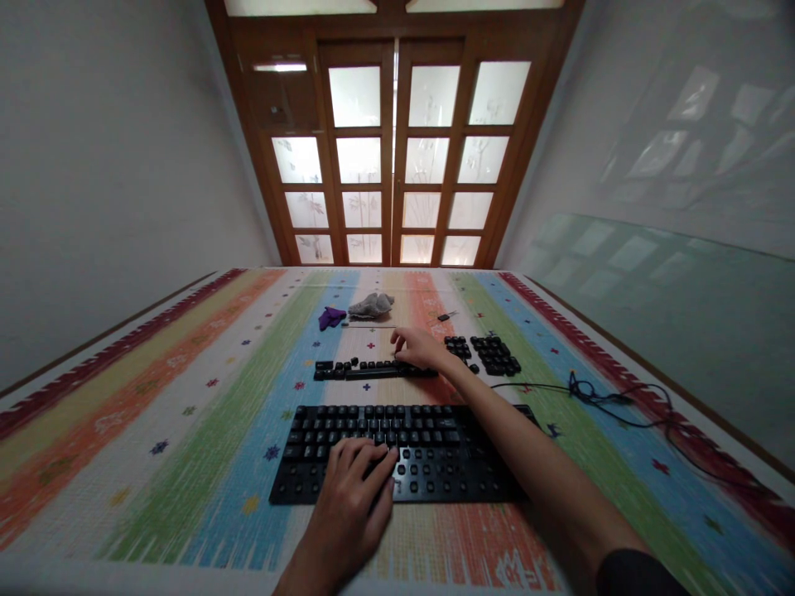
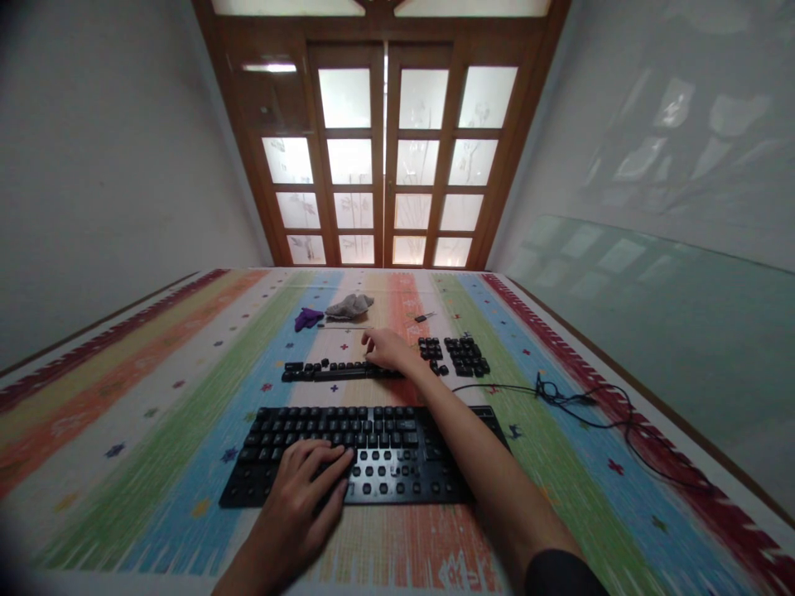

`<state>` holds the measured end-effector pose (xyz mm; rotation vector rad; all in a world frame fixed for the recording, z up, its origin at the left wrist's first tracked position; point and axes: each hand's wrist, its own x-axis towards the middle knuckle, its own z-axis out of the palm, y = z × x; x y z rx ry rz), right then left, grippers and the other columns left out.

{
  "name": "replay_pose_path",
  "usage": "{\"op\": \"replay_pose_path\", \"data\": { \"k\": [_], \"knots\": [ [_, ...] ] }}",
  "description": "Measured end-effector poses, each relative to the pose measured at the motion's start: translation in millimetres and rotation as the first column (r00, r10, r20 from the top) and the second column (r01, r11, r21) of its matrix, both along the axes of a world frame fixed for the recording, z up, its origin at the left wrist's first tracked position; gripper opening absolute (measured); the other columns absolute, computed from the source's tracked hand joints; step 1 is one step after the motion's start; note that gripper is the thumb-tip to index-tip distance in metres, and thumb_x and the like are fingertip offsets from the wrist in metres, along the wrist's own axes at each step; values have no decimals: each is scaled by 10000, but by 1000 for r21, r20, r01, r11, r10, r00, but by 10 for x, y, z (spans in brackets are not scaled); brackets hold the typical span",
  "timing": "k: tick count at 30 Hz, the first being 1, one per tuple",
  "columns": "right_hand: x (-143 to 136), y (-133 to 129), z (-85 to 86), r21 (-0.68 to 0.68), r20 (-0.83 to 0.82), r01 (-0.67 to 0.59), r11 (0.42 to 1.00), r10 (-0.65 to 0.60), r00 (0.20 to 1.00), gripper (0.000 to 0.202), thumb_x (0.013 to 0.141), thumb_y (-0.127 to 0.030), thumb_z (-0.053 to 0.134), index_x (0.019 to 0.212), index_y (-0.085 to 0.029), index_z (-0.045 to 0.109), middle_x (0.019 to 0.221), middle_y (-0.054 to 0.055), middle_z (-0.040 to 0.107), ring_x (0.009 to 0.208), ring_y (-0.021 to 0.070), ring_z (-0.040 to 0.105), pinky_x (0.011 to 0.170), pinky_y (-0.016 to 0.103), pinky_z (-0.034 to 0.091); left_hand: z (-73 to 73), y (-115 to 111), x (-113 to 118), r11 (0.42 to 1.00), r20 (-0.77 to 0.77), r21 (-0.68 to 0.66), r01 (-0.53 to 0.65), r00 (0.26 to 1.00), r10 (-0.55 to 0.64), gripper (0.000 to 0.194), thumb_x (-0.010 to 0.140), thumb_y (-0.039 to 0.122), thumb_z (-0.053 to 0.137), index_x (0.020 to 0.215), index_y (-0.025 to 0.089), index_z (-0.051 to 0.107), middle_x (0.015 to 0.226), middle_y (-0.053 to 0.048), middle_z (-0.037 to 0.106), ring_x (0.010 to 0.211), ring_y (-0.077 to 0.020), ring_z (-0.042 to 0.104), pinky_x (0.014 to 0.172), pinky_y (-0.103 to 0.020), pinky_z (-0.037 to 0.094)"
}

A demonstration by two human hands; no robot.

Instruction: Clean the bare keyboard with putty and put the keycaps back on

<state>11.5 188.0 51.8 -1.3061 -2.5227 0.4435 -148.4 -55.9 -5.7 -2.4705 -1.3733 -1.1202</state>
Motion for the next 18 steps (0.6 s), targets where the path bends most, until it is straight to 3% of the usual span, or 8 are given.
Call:
{"op": "replay_pose_path", "data": {
  "k": [6,12,18],
  "knots": [
    [128,-248,147,29,-137,-35,999,39,990,319,785,-127,679,1095,-162,615,973,35,757,814,153,644,745,252,447,10,3,-3,1000,-14,14,-8,1000,9,349,931,96,518,1243,189,644,1113,-99,674,1060,-264,569,938,-485,478],
    [376,-957,122,-109,-448,-228,968,156,880,252,766,-150,716,997,-164,617,873,2,722,652,103,546,617,218,429,1,-3,-12,1000,-21,22,-10,1000,10,352,937,93,514,1255,186,634,1152,-98,670,1080,-262,564,952,-480,470],
    [519,-1508,-23,-57,-389,-279,959,236,891,229,765,-135,712,980,-173,644,889,8,685,732,122,571,683,238,456,-16,-17,-28,1000,-28,17,6,1000,-5,336,945,104,526,1252,184,637,1180,-92,678,1101,-262,557,968,-484,465]
  ]
}}
